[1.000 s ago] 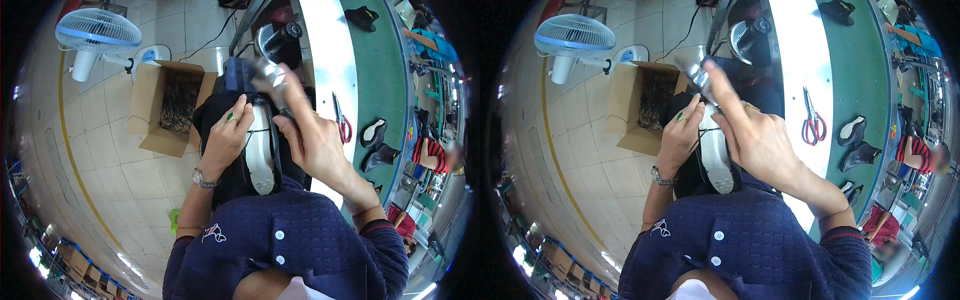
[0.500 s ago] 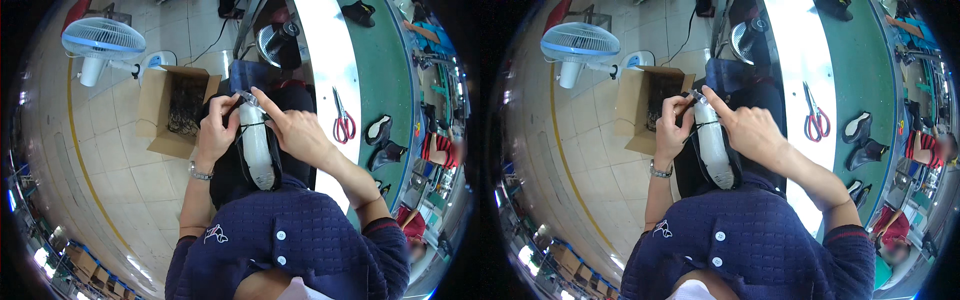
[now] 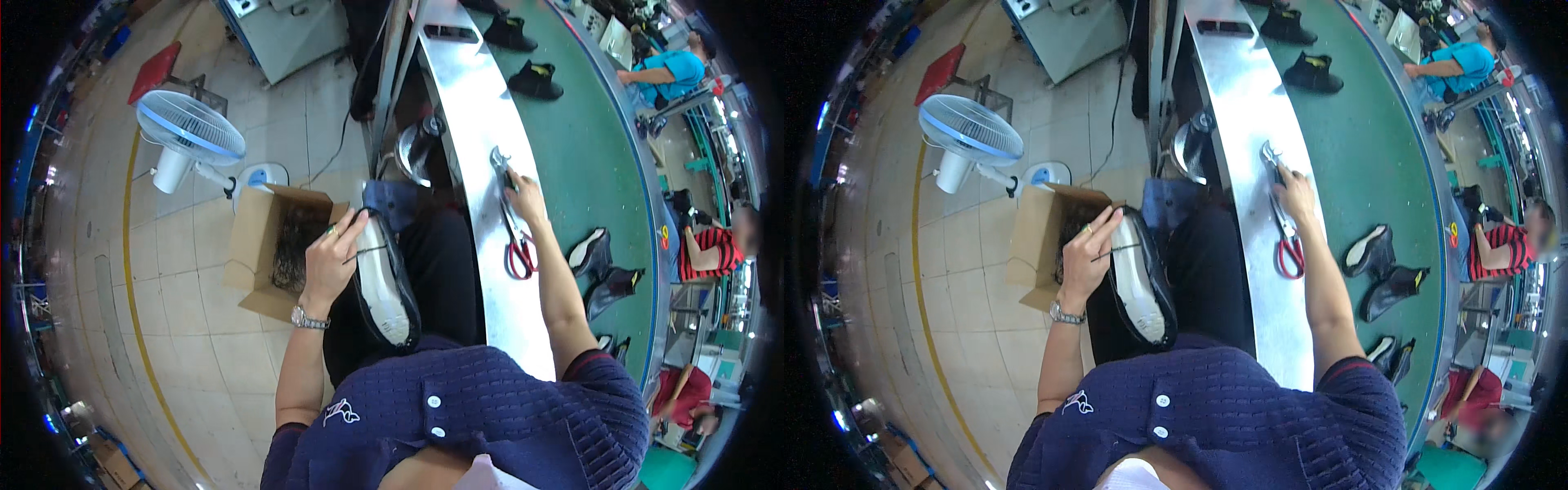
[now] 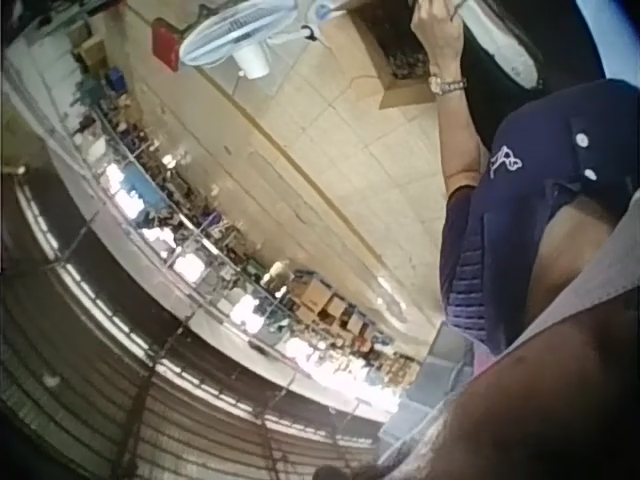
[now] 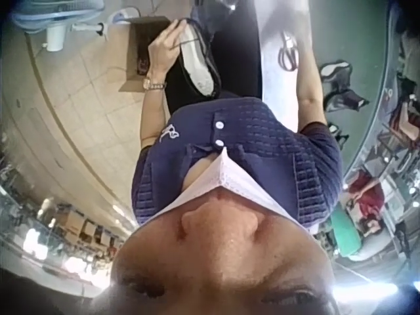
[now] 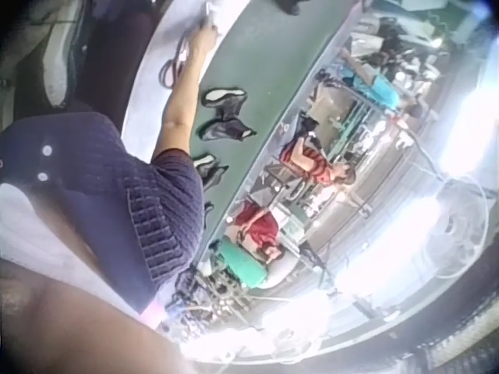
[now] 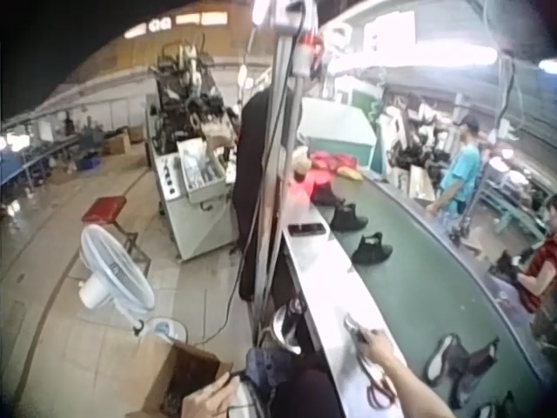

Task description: Trimming and assembling shoe components on a factory line.

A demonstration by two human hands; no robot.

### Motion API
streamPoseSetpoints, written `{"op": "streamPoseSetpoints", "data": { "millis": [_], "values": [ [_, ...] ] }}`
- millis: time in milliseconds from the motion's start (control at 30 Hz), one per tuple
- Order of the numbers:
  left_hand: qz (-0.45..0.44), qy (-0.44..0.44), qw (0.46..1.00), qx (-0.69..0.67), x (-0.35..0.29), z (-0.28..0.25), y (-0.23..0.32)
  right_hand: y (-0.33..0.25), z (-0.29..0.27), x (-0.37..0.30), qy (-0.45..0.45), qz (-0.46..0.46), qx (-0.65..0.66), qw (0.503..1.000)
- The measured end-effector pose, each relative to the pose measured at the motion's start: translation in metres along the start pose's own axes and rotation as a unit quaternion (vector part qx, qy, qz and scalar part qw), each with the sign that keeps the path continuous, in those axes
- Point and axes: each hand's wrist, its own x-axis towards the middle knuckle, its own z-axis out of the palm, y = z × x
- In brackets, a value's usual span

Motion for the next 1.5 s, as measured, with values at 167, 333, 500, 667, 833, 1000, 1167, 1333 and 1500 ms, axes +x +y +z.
{"op": "streamPoseSetpoints", "data": {
  "millis": [167,333,500,667,833,1000,1167,1333,1500],
  "values": [
    [-0.158,0.061,0.971,-0.166,-0.021,0.011,0.016,0.027,0.002,-0.088,0.145,0.068,0.137,0.978],
    [-0.331,0.096,0.831,-0.437,-0.061,0.024,0.038,0.042,0.015,-0.171,0.12,0.019,0.068,0.99],
    [-0.462,-0.055,0.679,-0.569,-0.096,0.023,0.064,0.023,-0.013,-0.168,-0.159,0.139,0.117,0.97],
    [-0.477,-0.023,0.603,-0.638,-0.117,0.034,0.076,-0.067,-0.053,-0.205,-0.274,0.198,0.627,0.701],
    [-0.431,-0.077,0.735,-0.518,-0.12,0.033,0.067,-0.145,-0.095,-0.227,-0.471,0.06,0.591,0.652],
    [-0.426,-0.278,0.801,-0.317,-0.101,0.009,0.059,-0.176,-0.091,-0.231,-0.513,0.069,0.545,0.66],
    [-0.268,0.052,0.944,-0.184,-0.075,0.019,0.058,-0.2,-0.087,-0.212,-0.486,0.078,0.546,0.678],
    [-0.269,0.102,0.937,-0.197,-0.071,0.029,0.064,-0.205,-0.065,-0.229,-0.459,0.06,0.563,0.685],
    [-0.145,0.125,0.981,0.039,-0.042,0.023,0.046,-0.189,-0.079,-0.244,-0.32,0.059,0.516,0.792]
  ]
}}
